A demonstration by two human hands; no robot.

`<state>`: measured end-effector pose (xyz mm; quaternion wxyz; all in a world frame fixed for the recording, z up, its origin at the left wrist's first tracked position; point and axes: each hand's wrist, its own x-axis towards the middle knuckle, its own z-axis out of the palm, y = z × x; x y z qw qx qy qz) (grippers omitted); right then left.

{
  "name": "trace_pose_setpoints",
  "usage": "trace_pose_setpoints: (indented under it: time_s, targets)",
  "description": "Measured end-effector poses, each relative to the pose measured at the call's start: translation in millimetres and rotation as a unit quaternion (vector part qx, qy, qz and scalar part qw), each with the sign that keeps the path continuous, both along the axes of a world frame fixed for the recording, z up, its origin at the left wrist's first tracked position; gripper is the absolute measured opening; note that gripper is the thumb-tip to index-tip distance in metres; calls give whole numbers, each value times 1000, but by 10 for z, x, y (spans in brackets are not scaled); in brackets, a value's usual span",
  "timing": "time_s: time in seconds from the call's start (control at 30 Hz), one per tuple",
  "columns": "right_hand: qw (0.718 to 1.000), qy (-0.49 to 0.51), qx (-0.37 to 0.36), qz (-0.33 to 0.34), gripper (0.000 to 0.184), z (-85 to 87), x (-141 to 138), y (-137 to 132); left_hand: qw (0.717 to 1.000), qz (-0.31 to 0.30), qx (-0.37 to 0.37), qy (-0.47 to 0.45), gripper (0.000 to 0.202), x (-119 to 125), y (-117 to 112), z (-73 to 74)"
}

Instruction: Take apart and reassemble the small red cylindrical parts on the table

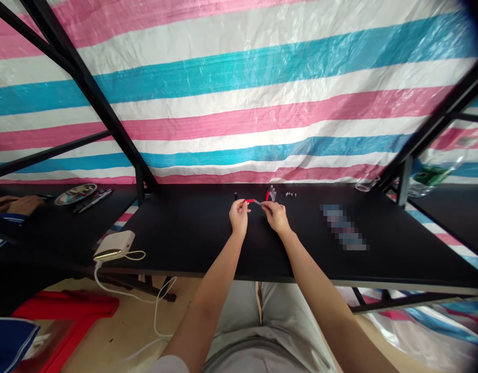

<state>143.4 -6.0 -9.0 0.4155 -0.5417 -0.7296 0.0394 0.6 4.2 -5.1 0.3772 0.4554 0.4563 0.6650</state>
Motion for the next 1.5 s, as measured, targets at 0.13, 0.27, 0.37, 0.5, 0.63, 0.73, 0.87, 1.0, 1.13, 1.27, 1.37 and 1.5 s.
trace_pose_setpoints:
  time_s: [0.13,0.27,0.37,0.5,0.63,0.73,0.87,1.0,1.13,1.27,1.37,1.5]
  targets:
    - [1000,2,-1,13,22,-18,-15,20,998,-33,1,59,32,12,-11,-16]
    - [999,31,5,12,23,-53,-19,56,991,-76,0,114,32,22,-23,-30]
    - [1000,17,-1,13,23,-59,-19,55,994,-70,-16,86,28,23,-27,-15]
    - [999,-33,-22,12,22,-44,-36,15,994,-76,-54,55,24,35,-45,33]
    - [999,-25,-48,-4,18,-36,-82,33,997,-50,-21,51,24,-17,-23,64]
    - [996,30,-80,-18,17,-15,-162,135,998,54,-30,6,26,-146,32,61]
    - [983,76,-162,-41,15,62,-350,328,989,135,-55,-23,23,-307,64,25]
    - [975,52,-210,-59,10,143,-562,493,989,138,-57,-9,20,-318,36,-11]
    - [972,8,-224,-74,11,165,-716,607,989,137,-53,13,18,-289,22,-24]
    - [971,-27,-223,-86,13,135,-794,664,988,146,-48,16,17,-297,35,-32]
    - [968,-40,-228,-97,15,115,-808,675,989,143,-45,13,17,-301,47,-42]
    - [966,-60,-231,-100,17,125,-805,676,989,140,-43,5,17,-290,50,-50]
